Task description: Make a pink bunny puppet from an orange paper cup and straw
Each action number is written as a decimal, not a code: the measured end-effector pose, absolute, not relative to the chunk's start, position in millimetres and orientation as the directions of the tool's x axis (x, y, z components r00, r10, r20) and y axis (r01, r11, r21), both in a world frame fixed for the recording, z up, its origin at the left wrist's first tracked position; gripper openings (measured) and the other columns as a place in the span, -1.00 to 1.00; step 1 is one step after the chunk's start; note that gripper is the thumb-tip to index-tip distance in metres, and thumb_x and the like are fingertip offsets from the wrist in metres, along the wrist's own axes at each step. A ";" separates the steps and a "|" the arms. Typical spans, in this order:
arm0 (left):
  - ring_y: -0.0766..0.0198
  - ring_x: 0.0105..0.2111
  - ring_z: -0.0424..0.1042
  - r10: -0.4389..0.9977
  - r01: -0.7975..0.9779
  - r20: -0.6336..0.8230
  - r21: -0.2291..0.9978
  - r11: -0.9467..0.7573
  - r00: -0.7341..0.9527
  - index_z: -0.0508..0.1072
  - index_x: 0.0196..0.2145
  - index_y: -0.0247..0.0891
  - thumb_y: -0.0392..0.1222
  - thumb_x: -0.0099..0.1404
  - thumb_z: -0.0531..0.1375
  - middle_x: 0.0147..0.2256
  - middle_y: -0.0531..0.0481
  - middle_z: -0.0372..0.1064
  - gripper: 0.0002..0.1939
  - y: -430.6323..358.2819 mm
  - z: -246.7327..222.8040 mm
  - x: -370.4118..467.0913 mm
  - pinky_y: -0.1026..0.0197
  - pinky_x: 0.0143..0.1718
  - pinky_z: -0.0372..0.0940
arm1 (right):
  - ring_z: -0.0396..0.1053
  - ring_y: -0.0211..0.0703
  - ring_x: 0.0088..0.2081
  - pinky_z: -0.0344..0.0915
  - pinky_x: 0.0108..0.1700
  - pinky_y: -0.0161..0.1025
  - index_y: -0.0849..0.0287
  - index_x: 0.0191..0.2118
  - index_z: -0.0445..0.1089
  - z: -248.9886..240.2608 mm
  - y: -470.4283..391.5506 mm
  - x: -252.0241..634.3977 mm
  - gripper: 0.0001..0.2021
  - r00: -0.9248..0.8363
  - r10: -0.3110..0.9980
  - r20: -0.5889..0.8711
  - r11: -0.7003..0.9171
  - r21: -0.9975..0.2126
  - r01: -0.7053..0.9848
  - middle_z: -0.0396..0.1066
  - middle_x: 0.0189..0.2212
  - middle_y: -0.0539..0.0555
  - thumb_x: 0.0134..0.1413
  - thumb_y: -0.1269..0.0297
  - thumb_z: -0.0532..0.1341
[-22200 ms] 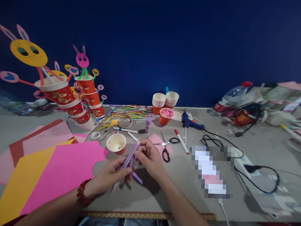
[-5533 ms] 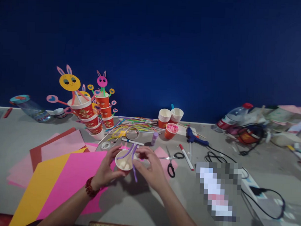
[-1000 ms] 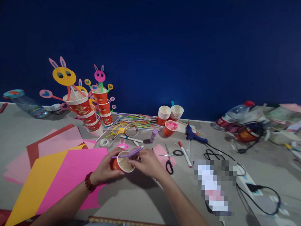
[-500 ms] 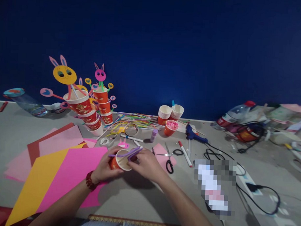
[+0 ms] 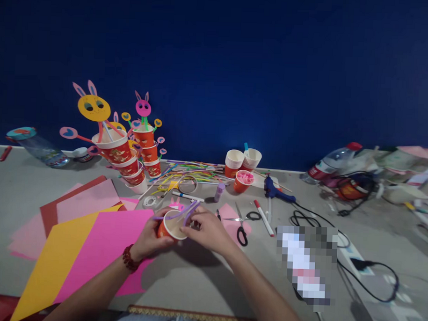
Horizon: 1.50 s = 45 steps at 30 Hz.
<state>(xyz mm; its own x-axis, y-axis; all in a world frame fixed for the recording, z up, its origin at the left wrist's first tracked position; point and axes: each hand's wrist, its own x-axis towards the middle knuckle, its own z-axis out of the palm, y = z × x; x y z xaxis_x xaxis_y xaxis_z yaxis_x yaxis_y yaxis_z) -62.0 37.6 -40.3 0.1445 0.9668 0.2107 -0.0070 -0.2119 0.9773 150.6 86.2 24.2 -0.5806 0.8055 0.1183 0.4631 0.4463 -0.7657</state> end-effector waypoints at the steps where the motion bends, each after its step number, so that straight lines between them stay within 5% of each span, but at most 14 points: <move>1: -0.05 -0.03 0.44 0.968 -0.027 0.202 0.979 -0.200 0.151 0.36 0.09 -0.28 0.24 0.02 0.41 -0.01 -0.22 0.42 -0.20 37.5 -40.8 -61.4 -0.08 0.01 0.36 | 0.35 -0.20 -0.40 0.24 -0.39 -0.31 0.20 -0.47 0.50 24.6 87.1 150.6 -0.84 -0.570 0.813 0.118 0.432 -0.779 0.454 0.43 -0.40 0.04 0.04 0.26 0.39; 5: -0.06 -0.02 0.45 0.966 -0.071 0.180 0.983 -0.170 0.183 0.35 0.10 -0.27 0.23 0.03 0.41 0.00 -0.21 0.43 -0.20 37.8 -43.7 -59.0 -0.06 0.00 0.38 | 0.41 -0.14 -0.30 0.34 -0.27 -0.26 0.18 -0.33 0.53 27.3 90.7 144.3 -0.77 -0.452 0.877 0.162 0.341 -0.873 0.349 0.48 -0.28 0.08 0.09 0.10 0.36; 10: -0.10 0.04 0.42 0.985 -0.051 0.146 0.989 -0.142 0.096 0.36 0.09 -0.26 0.26 0.01 0.41 0.04 -0.23 0.41 -0.19 36.8 -52.5 -58.9 -0.12 0.08 0.33 | 0.47 -0.07 -0.28 0.38 -0.19 -0.20 0.17 -0.38 0.51 24.0 90.8 133.5 -0.70 -0.417 0.902 0.116 0.224 -0.949 0.221 0.52 -0.37 0.08 0.12 0.01 0.32; 19: -0.08 0.01 0.43 0.992 -0.171 0.068 0.984 -0.050 0.104 0.36 0.09 -0.26 0.18 0.01 0.44 0.03 -0.21 0.43 -0.21 34.7 -67.1 -58.0 -0.08 0.06 0.35 | 0.46 -0.07 -0.27 0.37 -0.18 -0.22 0.17 -0.41 0.53 24.0 90.9 133.1 -0.71 -0.434 0.895 0.102 0.214 -0.953 0.216 0.51 -0.36 0.07 0.09 0.02 0.33; 26: -0.12 0.05 0.43 0.993 -0.200 0.069 0.979 -0.048 0.100 0.40 0.05 -0.27 0.15 -0.03 0.47 0.05 -0.22 0.45 -0.23 35.2 -59.7 -57.4 -0.08 0.09 0.34 | 0.46 0.02 -0.11 0.34 0.01 -0.11 0.13 -0.34 0.56 27.4 95.2 133.7 -0.77 -0.405 0.905 0.132 0.221 -0.958 0.183 0.51 -0.21 0.09 0.00 0.07 0.40; 45: -0.14 0.04 0.46 0.991 -0.140 0.104 0.986 -0.092 0.081 0.47 0.02 -0.29 0.21 -0.07 0.46 -0.03 -0.22 0.52 -0.22 34.4 -55.0 -57.9 -0.10 0.08 0.37 | 0.48 0.02 -0.09 0.32 0.05 -0.08 0.10 -0.22 0.54 18.4 88.0 117.4 -0.74 -0.436 0.899 0.051 0.075 -0.997 0.036 0.54 -0.18 0.05 -0.11 0.23 0.44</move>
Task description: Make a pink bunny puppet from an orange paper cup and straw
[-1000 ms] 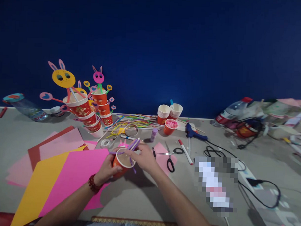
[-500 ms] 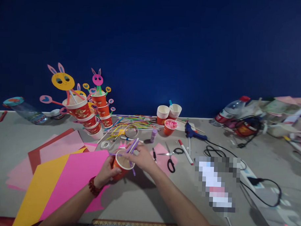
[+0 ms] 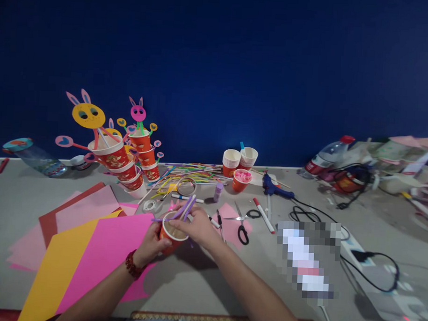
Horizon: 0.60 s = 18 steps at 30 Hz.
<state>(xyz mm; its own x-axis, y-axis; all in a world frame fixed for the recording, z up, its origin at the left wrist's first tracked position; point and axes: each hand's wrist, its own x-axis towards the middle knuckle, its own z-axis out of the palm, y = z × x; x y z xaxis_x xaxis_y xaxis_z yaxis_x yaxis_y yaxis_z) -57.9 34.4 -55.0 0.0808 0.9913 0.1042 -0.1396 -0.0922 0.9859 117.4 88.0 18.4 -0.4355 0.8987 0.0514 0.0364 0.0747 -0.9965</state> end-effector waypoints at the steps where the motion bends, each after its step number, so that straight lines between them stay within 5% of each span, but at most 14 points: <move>1: -0.14 0.04 0.46 0.990 -0.131 0.105 0.987 -0.093 0.090 0.47 0.02 -0.29 0.21 -0.06 0.46 -0.04 -0.22 0.53 -0.22 34.5 -54.8 -57.8 -0.11 0.08 0.36 | 0.47 0.02 -0.09 0.33 0.05 -0.08 0.11 -0.25 0.54 17.7 88.0 117.0 -0.76 -0.432 0.900 0.057 0.072 -0.997 0.018 0.54 -0.17 0.06 -0.11 0.21 0.44; 10: -0.15 0.05 0.47 0.988 -0.114 0.143 0.984 -0.134 0.067 0.45 0.09 -0.29 0.24 -0.07 0.46 0.02 -0.26 0.50 -0.15 34.7 -53.6 -56.8 -0.12 0.10 0.36 | 0.49 0.00 -0.15 0.35 -0.01 -0.11 0.12 -0.20 0.50 22.3 83.6 110.9 -0.67 -0.434 0.901 0.002 -0.005 -1.000 -0.015 0.54 -0.23 0.04 -0.15 0.19 0.46; 18: -0.14 -0.01 0.50 0.983 -0.109 0.160 0.983 -0.149 0.096 0.53 -0.08 -0.30 0.22 -0.06 0.46 -0.20 -0.17 0.59 -0.31 35.1 -47.2 -55.0 -0.14 0.10 0.36 | 0.49 -0.01 -0.15 0.36 -0.02 -0.11 0.12 -0.20 0.51 27.0 80.8 111.5 -0.67 -0.446 0.894 -0.031 -0.065 -0.996 -0.061 0.55 -0.24 0.03 -0.17 0.22 0.46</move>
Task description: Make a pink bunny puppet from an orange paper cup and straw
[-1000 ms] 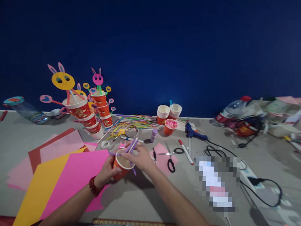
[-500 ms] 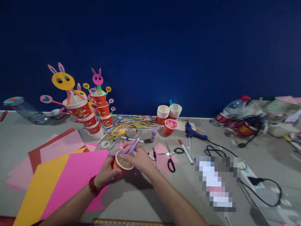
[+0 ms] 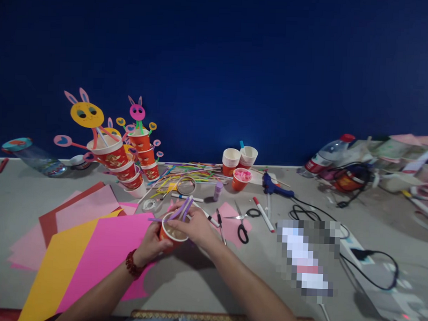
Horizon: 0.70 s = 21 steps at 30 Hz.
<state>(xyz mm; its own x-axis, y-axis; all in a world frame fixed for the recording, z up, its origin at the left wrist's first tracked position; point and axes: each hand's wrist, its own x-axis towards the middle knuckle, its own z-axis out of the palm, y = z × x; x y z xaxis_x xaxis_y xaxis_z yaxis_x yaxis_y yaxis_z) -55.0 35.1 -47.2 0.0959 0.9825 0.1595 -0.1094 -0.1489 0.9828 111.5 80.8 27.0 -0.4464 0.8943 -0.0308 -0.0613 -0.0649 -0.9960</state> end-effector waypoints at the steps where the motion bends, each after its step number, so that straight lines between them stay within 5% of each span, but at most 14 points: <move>1: -0.14 -0.01 0.50 0.982 -0.114 0.155 0.983 -0.142 0.109 0.52 -0.05 -0.30 0.22 -0.05 0.46 -0.18 -0.17 0.58 -0.29 35.1 -46.8 -54.8 -0.12 0.09 0.37 | 0.49 -0.01 -0.15 0.36 -0.02 -0.11 0.12 -0.21 0.51 27.8 80.4 111.0 -0.68 -0.446 0.895 -0.033 -0.066 -0.996 -0.058 0.55 -0.25 0.03 -0.17 0.22 0.46; 17: -0.09 -0.10 0.53 0.978 -0.060 0.176 0.984 -0.171 0.108 0.50 0.02 -0.28 0.27 -0.05 0.44 -0.16 -0.19 0.56 -0.22 36.5 -43.8 -55.0 -0.16 0.15 0.30 | 0.50 0.01 -0.13 0.36 0.01 -0.10 0.14 -0.22 0.51 30.0 82.4 107.0 -0.65 -0.505 0.863 -0.014 -0.075 -0.992 -0.100 0.55 -0.23 0.05 -0.18 0.16 0.48; 21: -0.16 0.04 0.46 0.973 -0.051 0.194 0.981 -0.189 0.125 0.48 0.08 -0.30 0.30 -0.04 0.42 -0.07 -0.24 0.54 -0.15 37.6 -41.7 -56.2 -0.15 0.18 0.27 | 0.51 -0.03 -0.20 0.38 -0.05 -0.12 0.13 -0.19 0.50 29.2 80.5 105.8 -0.59 -0.482 0.876 -0.026 -0.110 -0.983 -0.147 0.56 -0.28 0.03 -0.20 0.12 0.49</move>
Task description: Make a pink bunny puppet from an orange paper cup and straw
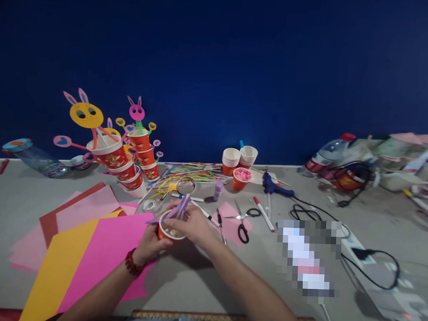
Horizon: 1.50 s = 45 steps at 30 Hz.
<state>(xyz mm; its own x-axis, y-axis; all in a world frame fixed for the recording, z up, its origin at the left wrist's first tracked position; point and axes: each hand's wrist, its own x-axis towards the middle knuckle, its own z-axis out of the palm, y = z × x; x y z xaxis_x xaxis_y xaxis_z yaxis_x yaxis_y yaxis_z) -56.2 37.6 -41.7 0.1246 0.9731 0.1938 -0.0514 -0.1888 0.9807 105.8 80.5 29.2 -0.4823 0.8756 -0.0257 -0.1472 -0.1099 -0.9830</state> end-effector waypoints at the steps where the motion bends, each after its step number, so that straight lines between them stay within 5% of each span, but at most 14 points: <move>1: -0.17 0.08 0.42 0.973 -0.039 0.194 0.981 -0.191 0.128 0.47 0.09 -0.29 0.30 -0.03 0.42 -0.05 -0.25 0.53 -0.15 37.7 -41.5 -56.4 -0.15 0.20 0.25 | 0.51 -0.04 -0.20 0.39 -0.05 -0.13 0.13 -0.18 0.50 28.4 80.1 105.7 -0.59 -0.479 0.877 -0.035 -0.126 -0.979 -0.160 0.56 -0.29 0.02 -0.21 0.12 0.50; 16: -0.12 -0.03 0.49 0.968 0.008 0.168 0.985 -0.172 0.188 0.51 0.02 -0.29 0.26 0.00 0.42 -0.09 -0.21 0.54 -0.25 37.7 -46.9 -56.8 -0.12 0.11 0.32 | 0.48 0.06 -0.06 0.36 0.06 -0.06 0.13 -0.24 0.56 25.1 80.0 108.0 -0.70 -0.491 0.871 0.009 -0.049 -0.993 -0.105 0.54 -0.15 0.09 -0.16 0.17 0.48; 30: -0.18 0.10 0.40 0.965 -0.043 0.182 0.983 -0.177 0.189 0.45 0.12 -0.26 0.24 0.00 0.43 0.02 -0.24 0.50 -0.18 36.5 -53.5 -57.2 -0.13 0.15 0.30 | 0.48 0.06 -0.05 0.36 0.06 -0.06 0.10 -0.28 0.58 21.1 76.4 110.2 -0.70 -0.480 0.876 -0.037 -0.108 -0.987 -0.120 0.55 -0.15 0.07 -0.18 0.10 0.49; 36: -0.12 -0.05 0.51 0.981 -0.106 0.142 0.986 -0.129 0.128 0.53 -0.01 -0.28 0.22 -0.04 0.45 -0.06 -0.21 0.55 -0.27 35.3 -51.6 -56.3 -0.10 0.06 0.39 | 0.44 0.08 0.00 0.27 0.13 -0.03 0.08 -0.32 0.60 34.3 87.3 123.4 -0.72 -0.549 0.834 0.061 0.066 -0.998 -0.010 0.55 -0.15 0.09 0.02 -0.03 0.38; 40: -0.05 -0.22 0.56 0.991 -0.129 0.114 0.986 -0.104 0.068 0.57 -0.15 -0.32 0.29 -0.07 0.42 -0.20 -0.20 0.59 -0.31 33.3 -51.4 -60.4 -0.03 -0.13 0.48 | 0.42 0.04 -0.01 0.31 0.03 -0.10 0.12 -0.33 0.55 40.2 92.0 145.8 -0.72 -0.467 0.873 0.137 0.143 -0.989 -0.022 0.48 -0.10 0.14 0.10 -0.01 0.33; 45: 0.00 -0.31 0.55 0.996 -0.153 0.083 0.985 -0.076 0.042 0.60 -0.21 -0.34 0.26 -0.09 0.44 -0.30 -0.19 0.60 -0.34 33.1 -52.1 -63.3 0.06 -0.26 0.48 | 0.40 -0.16 -0.31 0.35 -0.23 -0.22 0.13 -0.29 0.39 33.3 69.5 160.5 -0.77 -0.482 0.867 0.123 0.150 -0.989 0.017 0.42 -0.34 0.02 0.07 0.14 0.38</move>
